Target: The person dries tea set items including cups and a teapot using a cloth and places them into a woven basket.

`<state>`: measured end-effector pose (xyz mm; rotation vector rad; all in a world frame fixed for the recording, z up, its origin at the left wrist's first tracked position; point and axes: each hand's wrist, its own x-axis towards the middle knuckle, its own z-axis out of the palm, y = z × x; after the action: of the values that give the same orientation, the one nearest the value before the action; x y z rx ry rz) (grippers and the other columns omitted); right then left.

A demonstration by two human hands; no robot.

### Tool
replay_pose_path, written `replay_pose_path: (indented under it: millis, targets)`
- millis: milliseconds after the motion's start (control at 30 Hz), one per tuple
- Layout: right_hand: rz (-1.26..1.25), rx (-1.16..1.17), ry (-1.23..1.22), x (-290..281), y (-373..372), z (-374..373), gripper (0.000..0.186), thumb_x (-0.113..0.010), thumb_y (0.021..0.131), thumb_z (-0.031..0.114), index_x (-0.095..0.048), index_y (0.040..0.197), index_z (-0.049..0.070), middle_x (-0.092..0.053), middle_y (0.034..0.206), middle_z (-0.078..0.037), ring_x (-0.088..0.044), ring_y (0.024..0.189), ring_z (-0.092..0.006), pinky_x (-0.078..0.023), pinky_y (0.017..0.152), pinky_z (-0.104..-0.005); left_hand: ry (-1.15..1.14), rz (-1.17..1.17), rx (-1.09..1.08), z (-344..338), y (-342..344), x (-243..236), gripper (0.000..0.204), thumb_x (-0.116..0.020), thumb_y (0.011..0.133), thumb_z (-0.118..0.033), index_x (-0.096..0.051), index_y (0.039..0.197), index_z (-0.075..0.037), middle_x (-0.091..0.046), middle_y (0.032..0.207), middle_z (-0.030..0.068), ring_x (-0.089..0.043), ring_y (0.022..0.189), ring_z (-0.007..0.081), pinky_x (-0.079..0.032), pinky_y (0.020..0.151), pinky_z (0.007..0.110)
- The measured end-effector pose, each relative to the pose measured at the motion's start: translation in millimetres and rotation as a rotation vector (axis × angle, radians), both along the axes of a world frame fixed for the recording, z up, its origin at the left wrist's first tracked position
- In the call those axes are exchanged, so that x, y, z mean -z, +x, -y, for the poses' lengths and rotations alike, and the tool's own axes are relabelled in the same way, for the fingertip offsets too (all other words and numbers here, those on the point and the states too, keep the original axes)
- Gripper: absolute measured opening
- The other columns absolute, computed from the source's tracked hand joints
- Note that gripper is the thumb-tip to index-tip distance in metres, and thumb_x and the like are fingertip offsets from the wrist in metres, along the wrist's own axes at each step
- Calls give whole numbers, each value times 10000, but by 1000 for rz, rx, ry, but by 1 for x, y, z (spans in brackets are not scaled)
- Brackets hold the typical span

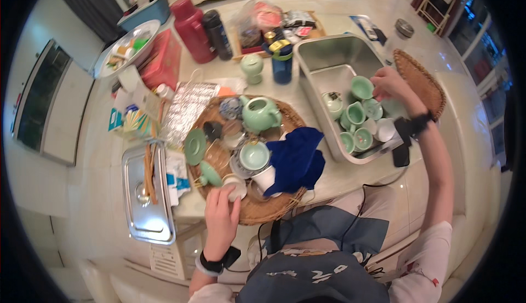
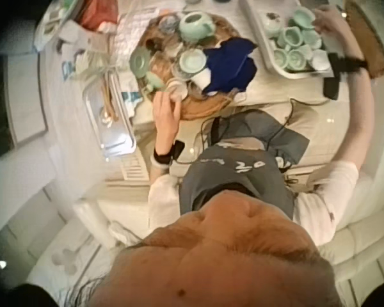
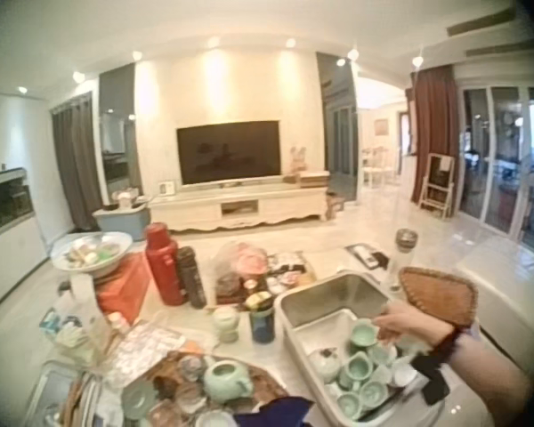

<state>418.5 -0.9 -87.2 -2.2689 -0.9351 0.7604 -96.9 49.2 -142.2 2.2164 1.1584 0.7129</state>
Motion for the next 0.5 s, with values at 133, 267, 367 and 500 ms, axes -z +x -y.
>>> replay_pose_path:
  millis: [133, 267, 367, 500]
  targets:
    - [-39, -263, 267, -58, -141, 37, 210, -564, 859, 141, -579, 995, -20, -638, 781, -85, -627, 533, -164, -457, 441, -272, 243, -147, 64, -15, 3, -11, 375, -656, 764, -21, -535, 1117, 10, -500, 988, 157, -499, 910, 326, -429, 780, 399]
    - [392, -651, 470, -17, -220, 68, 407, -714, 735, 121, -565, 1104, 38, -553, 1099, -152, -582, 862, -265, -470, 697, -342, 276, -224, 138, -12, 6, -16, 449, -709, 698, -24, -533, 1111, -10, -490, 1018, 150, -490, 938, 338, -422, 809, 404]
    - [570, -683, 502, 8, -255, 65, 580, -766, 673, 150, -531, 1200, 89, -450, 1273, -175, -483, 1063, -316, -422, 809, -385, 293, -271, 160, -9, 4, -16, 491, -736, 669, -33, -534, 1117, -30, -481, 1044, 144, -493, 939, 333, -432, 793, 410]
    - [738, -680, 463, 32, -284, 46, 689, -778, 651, 170, -488, 1274, 130, -349, 1390, -191, -370, 1199, -377, -343, 859, -454, 372, -373, 154, -4, 4, -10, 500, -729, 647, -32, -546, 1111, -70, -476, 1005, 134, -502, 917, 309, -448, 751, 396]
